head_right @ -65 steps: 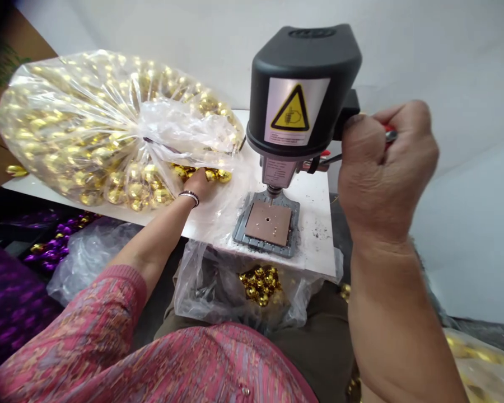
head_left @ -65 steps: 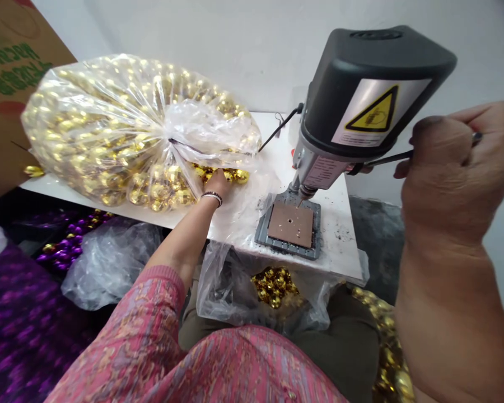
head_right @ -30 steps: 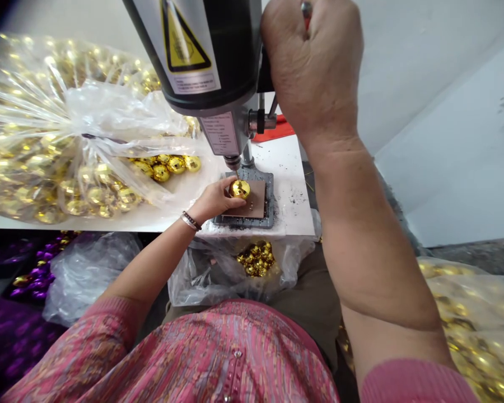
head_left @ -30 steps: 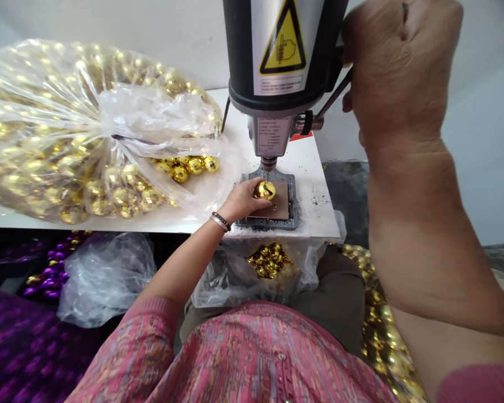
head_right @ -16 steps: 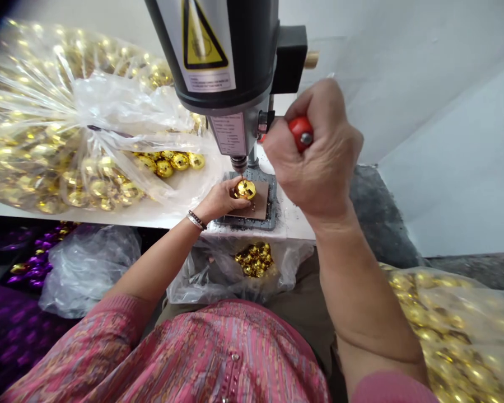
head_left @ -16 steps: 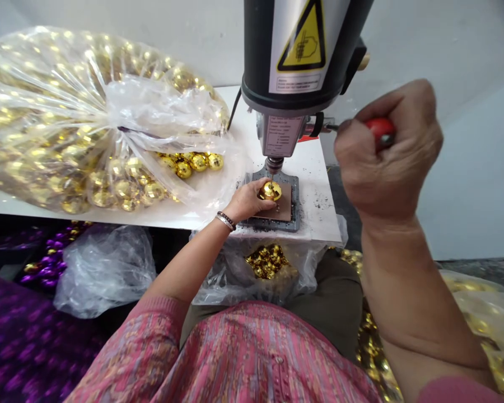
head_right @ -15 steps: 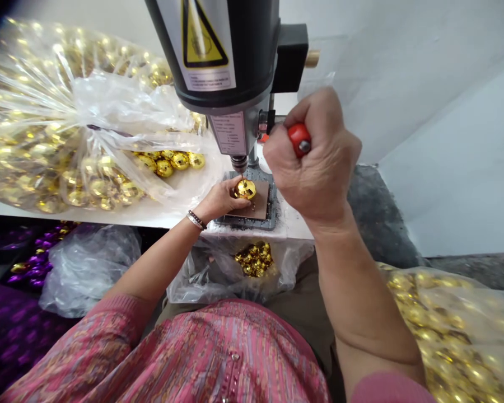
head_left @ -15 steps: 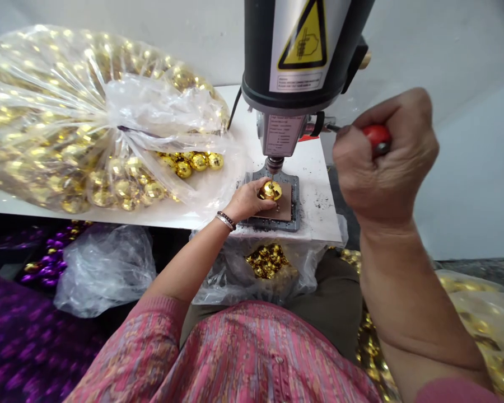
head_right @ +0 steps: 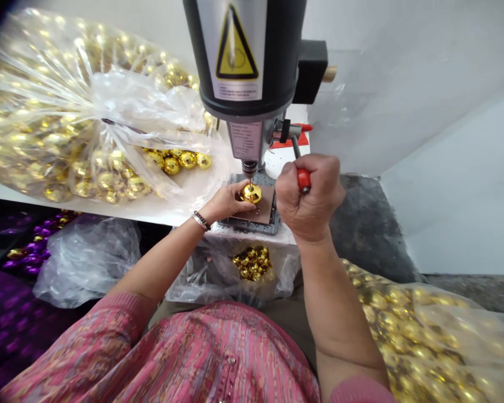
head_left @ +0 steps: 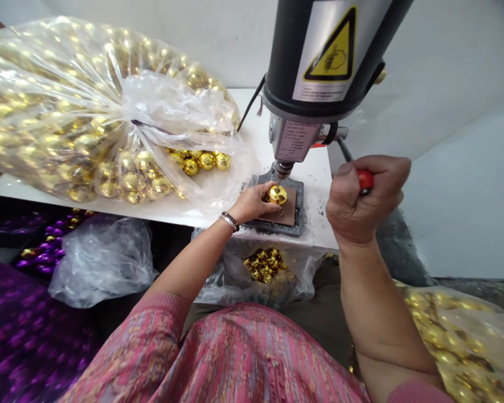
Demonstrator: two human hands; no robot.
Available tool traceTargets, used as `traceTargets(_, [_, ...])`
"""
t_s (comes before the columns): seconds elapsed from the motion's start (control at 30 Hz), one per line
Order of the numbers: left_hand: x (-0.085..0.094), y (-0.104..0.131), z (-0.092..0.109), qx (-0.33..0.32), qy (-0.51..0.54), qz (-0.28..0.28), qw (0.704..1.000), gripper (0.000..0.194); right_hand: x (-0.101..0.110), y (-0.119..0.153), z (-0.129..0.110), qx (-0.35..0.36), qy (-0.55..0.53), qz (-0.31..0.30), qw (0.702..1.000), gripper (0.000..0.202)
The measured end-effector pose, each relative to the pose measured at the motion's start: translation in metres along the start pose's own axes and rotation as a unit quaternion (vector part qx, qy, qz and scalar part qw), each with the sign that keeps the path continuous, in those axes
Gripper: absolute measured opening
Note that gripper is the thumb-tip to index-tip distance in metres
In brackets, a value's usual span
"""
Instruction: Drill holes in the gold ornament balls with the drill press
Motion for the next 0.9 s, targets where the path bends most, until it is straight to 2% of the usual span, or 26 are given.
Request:
traceTargets(0.27, [-0.002, 0.001, -0.002, -0.021, 0.018, 0.002, 1.0, 0.063, -0.008, 0.017, -0.002, 0.082, -0.026, 0.048, 0.995, 0.01])
traceTargets(0.37, [-0.002, 0.002, -0.001, -0.019, 0.03, -0.001, 0.999, 0.067, -0.008, 0.017, -0.006, 0.083, -0.035, 0.063, 0.994, 0.01])
traceTargets(0.43, [-0.003, 0.003, -0.001, -0.018, 0.037, 0.002, 0.999, 0.067, -0.005, 0.001, -0.009, 0.067, -0.03, 0.075, 0.994, 0.015])
traceTargets(0.5, [-0.004, 0.002, -0.002, -0.011, 0.042, 0.013, 0.999, 0.067, -0.005, -0.028, -0.009, 0.024, -0.027, 0.07, 0.997, 0.021])
traceTargets(0.6, [-0.007, 0.004, -0.003, -0.007, 0.05, 0.02, 0.999, 0.066, -0.016, -0.076, 0.004, -0.118, -0.049, -0.007, 0.992, 0.018])
traceTargets(0.7, [-0.006, 0.014, -0.001, -0.038, 0.036, 0.022, 0.998, 0.066, -0.024, -0.101, 0.015, -0.199, -0.046, -0.054, 0.978, 0.023])
traceTargets(0.8, [0.0, 0.036, 0.003, -0.127, -0.021, -0.003, 0.992, 0.075, -0.024, -0.102, 0.023, -0.215, -0.038, -0.065, 0.974, 0.023])
traceTargets(0.83, [0.003, 0.044, 0.003, -0.159, -0.031, -0.019, 0.987, 0.077, -0.023, -0.099, 0.024, -0.205, -0.039, -0.062, 0.976, 0.022])
traceTargets(0.9, [0.015, 0.055, -0.002, -0.192, -0.012, -0.038, 0.981, 0.072, -0.023, -0.096, 0.021, -0.143, -0.07, -0.064, 0.985, 0.019])
Point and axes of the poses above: each hand's wrist, its own y-axis away from the middle knuckle, its own x-axis out of the back of the hand, z = x × y, the point moved 6 cm from there along -y, towards the middle knuckle, and after that the axes turned 6 degrees about x, right-handed, at the moved point
